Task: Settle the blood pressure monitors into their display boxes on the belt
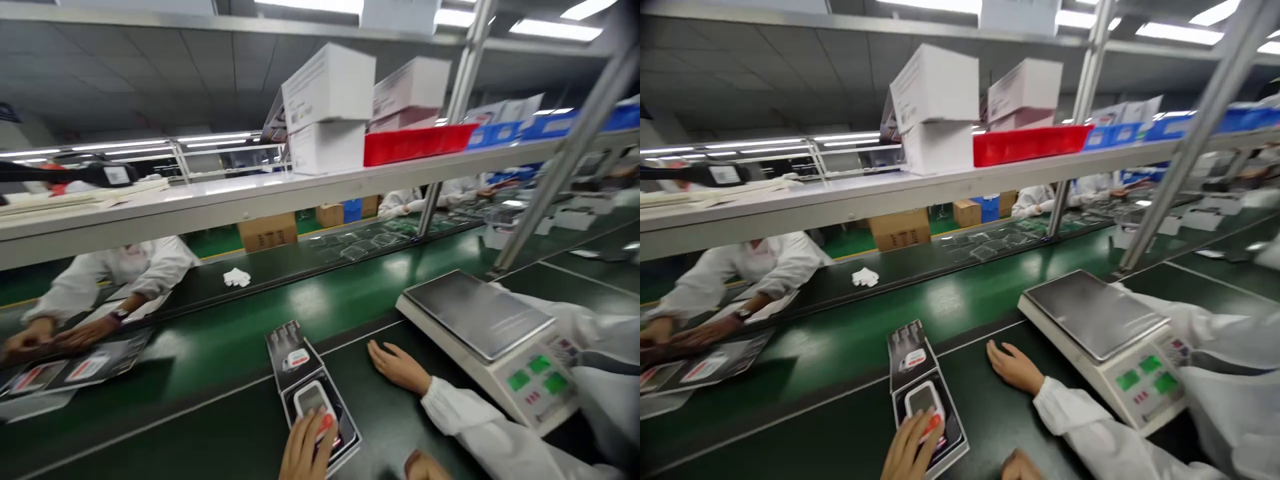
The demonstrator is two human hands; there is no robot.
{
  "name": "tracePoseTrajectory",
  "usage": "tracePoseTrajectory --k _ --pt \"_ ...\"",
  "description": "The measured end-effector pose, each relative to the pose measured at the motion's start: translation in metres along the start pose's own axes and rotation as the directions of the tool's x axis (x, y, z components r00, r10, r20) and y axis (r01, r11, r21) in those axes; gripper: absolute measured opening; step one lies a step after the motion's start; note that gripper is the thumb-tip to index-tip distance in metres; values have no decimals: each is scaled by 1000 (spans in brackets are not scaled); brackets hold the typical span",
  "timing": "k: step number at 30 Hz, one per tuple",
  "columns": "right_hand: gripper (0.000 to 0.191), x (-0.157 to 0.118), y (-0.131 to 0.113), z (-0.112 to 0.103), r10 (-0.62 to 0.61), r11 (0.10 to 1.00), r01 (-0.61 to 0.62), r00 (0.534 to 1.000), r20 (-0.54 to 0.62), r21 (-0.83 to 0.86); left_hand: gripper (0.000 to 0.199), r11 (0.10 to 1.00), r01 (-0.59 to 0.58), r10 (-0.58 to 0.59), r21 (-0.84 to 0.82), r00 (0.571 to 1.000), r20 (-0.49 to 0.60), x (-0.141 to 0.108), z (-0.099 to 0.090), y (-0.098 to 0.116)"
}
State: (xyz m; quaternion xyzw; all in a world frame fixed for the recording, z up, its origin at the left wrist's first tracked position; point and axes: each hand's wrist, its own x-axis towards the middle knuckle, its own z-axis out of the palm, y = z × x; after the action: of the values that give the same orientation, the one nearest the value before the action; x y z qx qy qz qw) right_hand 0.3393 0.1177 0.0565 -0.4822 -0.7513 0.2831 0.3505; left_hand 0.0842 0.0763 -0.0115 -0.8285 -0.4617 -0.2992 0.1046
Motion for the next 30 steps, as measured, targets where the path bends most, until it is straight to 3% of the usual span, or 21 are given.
tracePoseTrajectory --k 2,4,7,10,13,15,18,21,23,26,30 --pt "34 -36 -2 15 15 1000 -15 1000 -23 27 68 998 -51 55 -26 975 213 -13 -2 -7" --pt "28 -59 -6 29 1 1000 0 999 -38 23 82 993 -17 58 -116 933 355 -14 -11 -15" --pt "22 -57 -13 49 -95 994 95 995 2 -56 91 959 125 5 -255 891 454 -9 -25 -23" --pt "18 -37 -21 64 -184 970 190 981 52 -149 99 913 166 12 -372 902 432 -8 -29 -23" --pt "16 -28 -27 70 -258 931 253 966 15 -264 73 902 162 -15 -400 939 344 -11 -25 -19" --pt "19 -30 -29 71 -286 911 252 956 -60 -328 59 912 148 -34 -382 957 289 -12 -22 -16" --pt "17 -42 -32 73 -314 908 236 930 -190 -347 58 933 92 -7 -349 971 239 -13 -21 -15" --pt "18 -58 -34 86 -368 886 311 923 -113 -345 57 949 48 21 -312 977 213 -13 -20 -15" --pt "36 -70 -32 99 -320 896 299 947 -12 -327 57 960 28 27 -280 982 189 -15 -21 -17" --pt "58 -86 -20 103 -77 980 79 997 18 -183 58 984 -52 76 -170 987 141 -26 -29 -32" --pt "45 -101 5 67 241 970 -240 970 9 -47 47 989 -133 126 61 986 105 -62 -65 -81"
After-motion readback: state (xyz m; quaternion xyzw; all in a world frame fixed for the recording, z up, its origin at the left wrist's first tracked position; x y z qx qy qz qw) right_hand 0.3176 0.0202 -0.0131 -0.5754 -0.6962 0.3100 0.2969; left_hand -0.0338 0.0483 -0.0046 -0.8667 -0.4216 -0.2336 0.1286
